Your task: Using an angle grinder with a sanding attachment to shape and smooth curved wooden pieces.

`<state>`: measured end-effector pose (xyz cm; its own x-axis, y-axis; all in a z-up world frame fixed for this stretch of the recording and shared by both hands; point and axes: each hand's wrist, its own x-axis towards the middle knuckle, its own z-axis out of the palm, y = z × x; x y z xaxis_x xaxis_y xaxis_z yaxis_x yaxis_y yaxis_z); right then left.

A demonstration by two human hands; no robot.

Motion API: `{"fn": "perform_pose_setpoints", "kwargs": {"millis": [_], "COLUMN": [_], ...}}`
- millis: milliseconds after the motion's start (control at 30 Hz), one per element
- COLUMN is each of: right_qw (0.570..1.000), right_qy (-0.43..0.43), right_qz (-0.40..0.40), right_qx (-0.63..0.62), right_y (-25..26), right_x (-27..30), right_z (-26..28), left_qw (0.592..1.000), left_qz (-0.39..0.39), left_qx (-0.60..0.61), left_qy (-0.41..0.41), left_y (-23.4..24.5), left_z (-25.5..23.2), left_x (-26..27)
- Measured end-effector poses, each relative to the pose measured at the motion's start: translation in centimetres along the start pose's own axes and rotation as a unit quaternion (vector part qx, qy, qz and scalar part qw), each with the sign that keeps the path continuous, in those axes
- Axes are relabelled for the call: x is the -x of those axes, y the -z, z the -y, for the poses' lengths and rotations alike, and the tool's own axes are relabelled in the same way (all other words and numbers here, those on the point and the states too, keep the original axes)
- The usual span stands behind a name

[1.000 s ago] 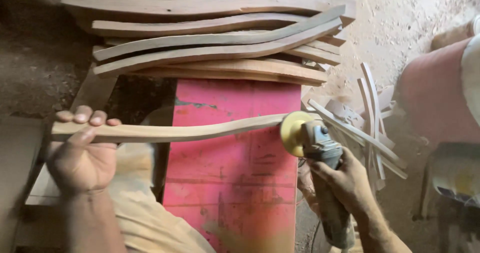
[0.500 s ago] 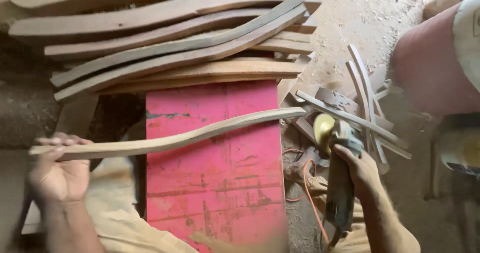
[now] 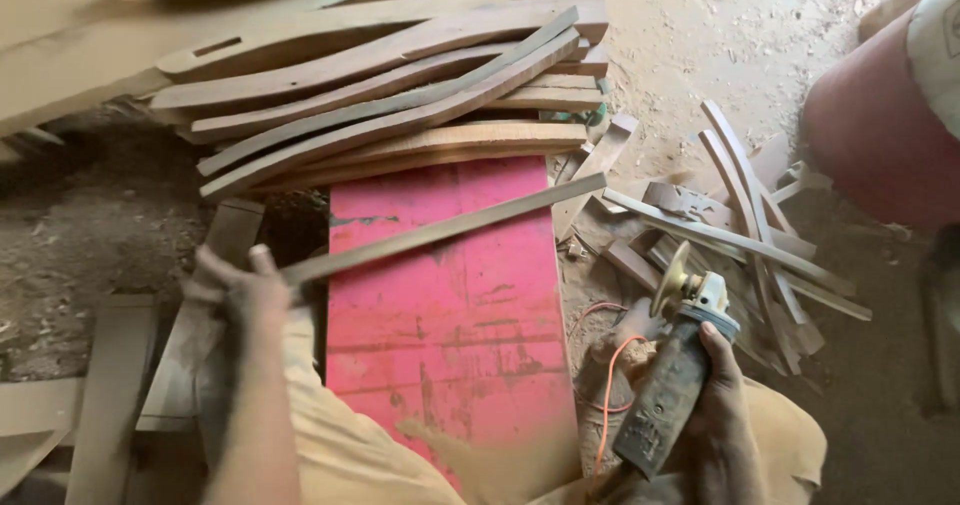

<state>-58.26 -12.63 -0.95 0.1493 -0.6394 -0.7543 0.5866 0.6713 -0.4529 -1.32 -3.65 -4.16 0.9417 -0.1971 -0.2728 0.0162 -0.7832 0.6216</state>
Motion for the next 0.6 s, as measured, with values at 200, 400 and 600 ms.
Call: {"fn": "perform_pose_setpoints", "kwargs": {"millis": [200, 400, 600], "right_qw": [0.995, 0.99, 0.984], "right_qy": [0.051, 0.093, 0.084], "right_qz": [0.084, 0.101, 0.155], "right_qx": [-0.011, -0.017, -0.033], "right_y": [0.5, 0.3, 1.8], "right_x": [-0.9, -0.4, -1.2], "right_z": [-0.6, 0.0, 0.4], "left_qw": [0.853, 0.666, 0.61], "left_qz": [0.278, 0.454, 0.517], "left_qx": [0.018, 0.076, 0.077], "left_qy": [-0.442, -0.586, -0.595], "left_y": [-6.0, -6.4, -3.6], "left_z": [-1.8, -1.9, -4.9], "left_x": [21.1, 36.1, 36.9]}}
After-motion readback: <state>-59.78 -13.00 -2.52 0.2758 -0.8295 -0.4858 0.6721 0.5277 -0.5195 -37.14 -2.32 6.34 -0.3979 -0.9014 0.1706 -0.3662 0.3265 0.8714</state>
